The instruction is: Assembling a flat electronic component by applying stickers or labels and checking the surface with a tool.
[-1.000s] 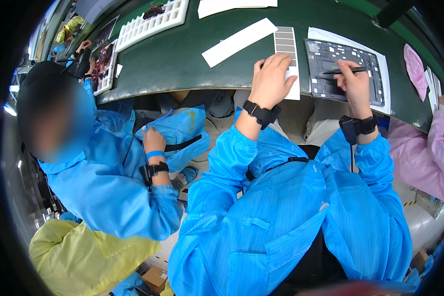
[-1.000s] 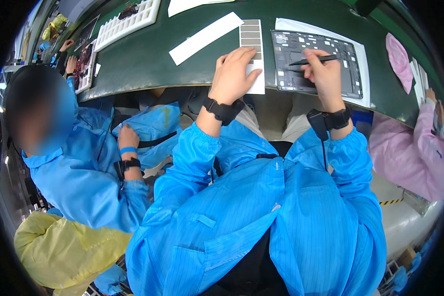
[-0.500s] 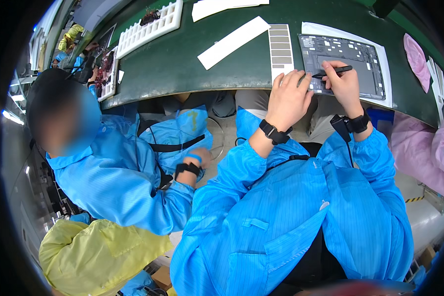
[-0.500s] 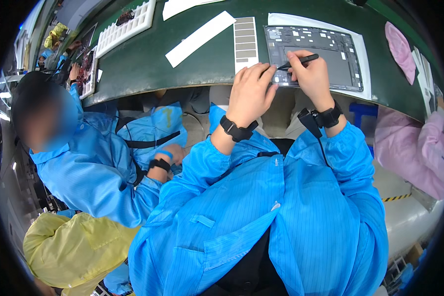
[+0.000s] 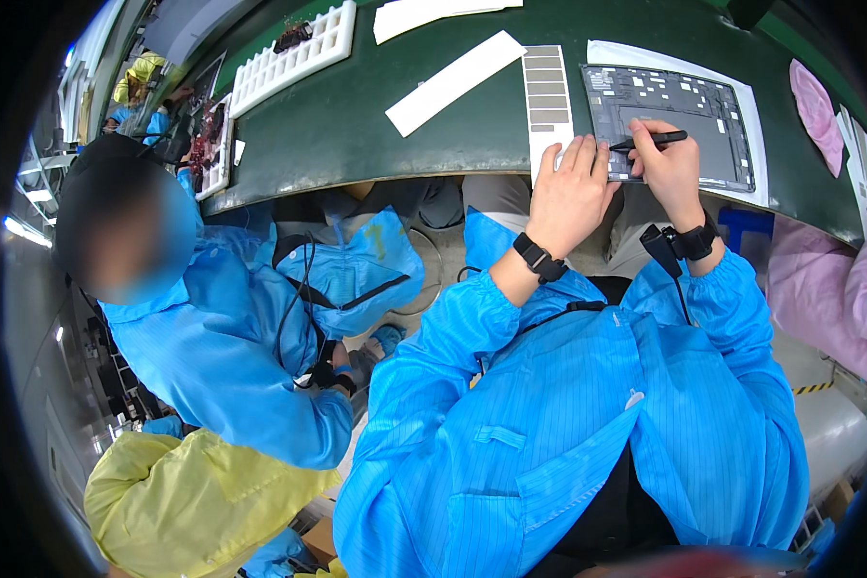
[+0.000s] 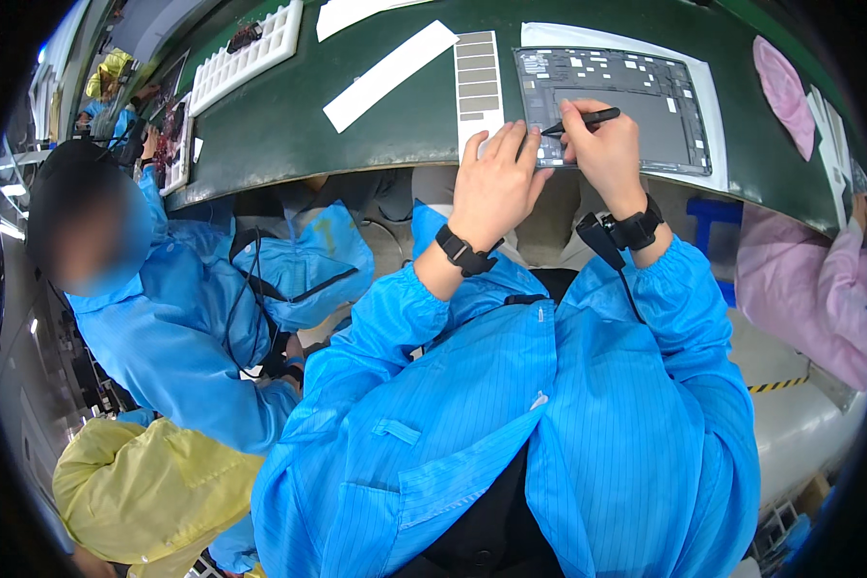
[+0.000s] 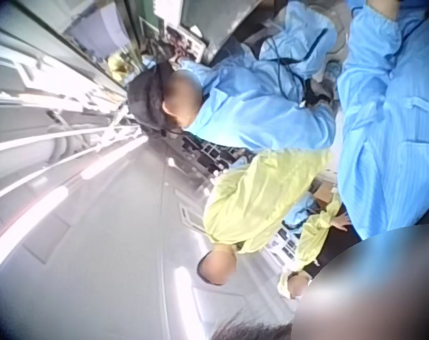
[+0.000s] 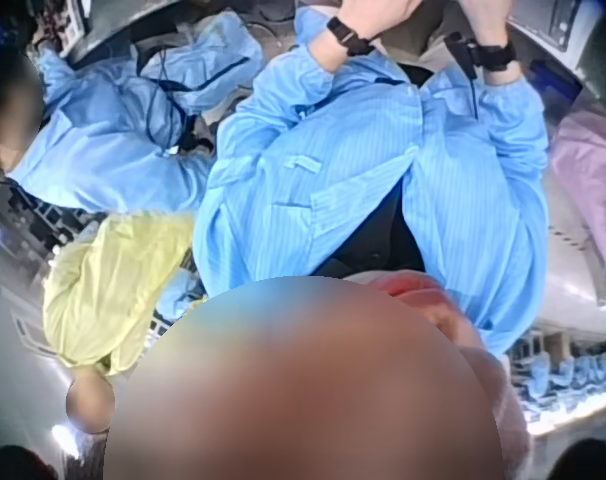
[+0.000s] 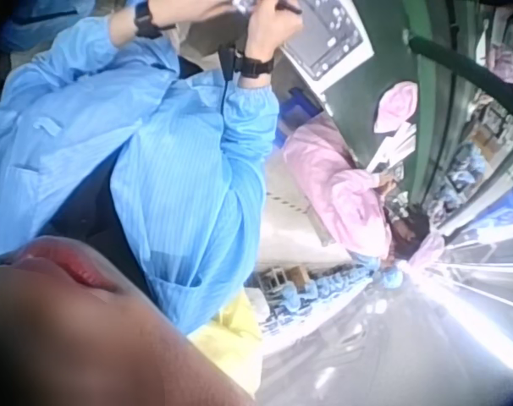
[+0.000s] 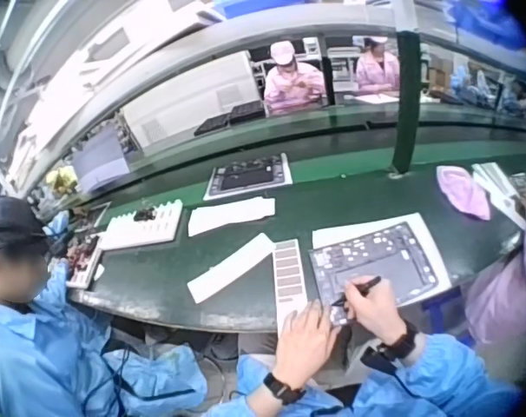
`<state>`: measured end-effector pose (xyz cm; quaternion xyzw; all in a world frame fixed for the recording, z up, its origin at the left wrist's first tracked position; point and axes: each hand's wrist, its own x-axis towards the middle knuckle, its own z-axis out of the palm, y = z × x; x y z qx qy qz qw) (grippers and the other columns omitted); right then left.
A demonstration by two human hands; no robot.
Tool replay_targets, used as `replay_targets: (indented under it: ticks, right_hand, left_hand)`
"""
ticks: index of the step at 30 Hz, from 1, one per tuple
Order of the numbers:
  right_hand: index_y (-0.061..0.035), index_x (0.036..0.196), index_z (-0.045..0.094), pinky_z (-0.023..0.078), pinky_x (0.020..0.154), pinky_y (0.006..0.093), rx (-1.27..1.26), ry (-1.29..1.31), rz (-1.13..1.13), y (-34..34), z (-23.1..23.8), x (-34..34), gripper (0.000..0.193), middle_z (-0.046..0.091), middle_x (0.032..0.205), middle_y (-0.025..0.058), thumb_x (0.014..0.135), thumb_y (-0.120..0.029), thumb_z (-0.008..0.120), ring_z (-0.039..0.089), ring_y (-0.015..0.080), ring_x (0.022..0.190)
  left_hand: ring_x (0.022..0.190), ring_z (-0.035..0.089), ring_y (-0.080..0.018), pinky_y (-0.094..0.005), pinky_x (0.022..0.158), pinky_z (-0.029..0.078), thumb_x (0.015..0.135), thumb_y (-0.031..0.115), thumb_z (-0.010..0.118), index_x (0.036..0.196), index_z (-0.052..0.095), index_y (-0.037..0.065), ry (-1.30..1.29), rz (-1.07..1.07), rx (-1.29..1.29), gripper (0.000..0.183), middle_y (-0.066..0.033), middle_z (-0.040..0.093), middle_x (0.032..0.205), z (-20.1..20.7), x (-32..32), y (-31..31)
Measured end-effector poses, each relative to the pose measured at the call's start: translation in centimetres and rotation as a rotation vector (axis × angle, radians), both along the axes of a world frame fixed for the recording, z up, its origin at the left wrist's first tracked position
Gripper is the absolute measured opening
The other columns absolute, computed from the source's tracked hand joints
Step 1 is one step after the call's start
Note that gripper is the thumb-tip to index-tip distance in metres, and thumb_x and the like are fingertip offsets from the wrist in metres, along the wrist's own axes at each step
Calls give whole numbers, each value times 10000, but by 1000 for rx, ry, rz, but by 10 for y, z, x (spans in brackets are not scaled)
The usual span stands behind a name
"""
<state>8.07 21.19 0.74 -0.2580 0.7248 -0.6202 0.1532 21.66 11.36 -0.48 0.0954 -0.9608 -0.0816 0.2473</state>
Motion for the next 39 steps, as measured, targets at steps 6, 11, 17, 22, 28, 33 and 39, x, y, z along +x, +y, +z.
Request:
replay_targets:
  ticks: [6,11,17,22,28,33,39]
  right_hand:
    - [40,909,685,410,430,218,7,-5,-12,-1,3,4,218,615,595,44,901,-172,637,569,80,472]
    - [37,898,689,411,430,217,3,10,-1,1,3,4,214,610,589,40,905,-168,629,567,77,472]
    - [35,890,691,413,428,218,13,33,-4,-1,2,4,215,611,585,40,904,-171,631,567,76,470]
    - [43,869,672,424,458,209,-51,-5,-97,3,3,1,232,619,602,55,906,-185,647,564,71,495]
    - [2,826,656,384,460,192,-117,-56,-75,3,34,-17,301,610,626,40,934,-276,617,536,62,504]
    - [-4,809,650,398,456,211,-45,-2,144,-47,19,1,327,614,624,32,912,-314,643,544,62,497]
    - [4,803,651,416,462,227,76,9,141,-55,-1,4,347,620,621,35,888,-332,666,553,72,494]
  left_hand:
    - [1132,576,-283,-442,991,370,809,289,675,1160,623,13,13,-7,-49,450,-182,609,1199,-4,-1,-1]
    - [1129,574,-307,-440,993,368,791,271,684,1140,624,-14,-9,-4,-77,454,-218,608,1178,-1,-4,4]
    - [1104,552,-286,-446,980,366,755,279,709,1149,602,-32,-20,47,-104,513,-171,601,1127,-2,-8,7]
    - [1116,509,-282,-463,977,360,744,298,722,1162,595,-27,-108,82,-57,545,-160,561,1149,14,-11,13]
    - [1098,527,-318,-449,941,403,789,260,693,1159,616,62,177,-16,188,427,-146,563,1177,35,16,-19]
    - [1232,491,-289,-459,1017,360,832,233,654,1210,577,51,127,52,251,427,-118,552,1279,2,26,-52]
    - [1290,442,-299,-450,1055,303,783,264,702,1298,468,30,80,106,316,612,-155,531,1306,-6,21,-53]
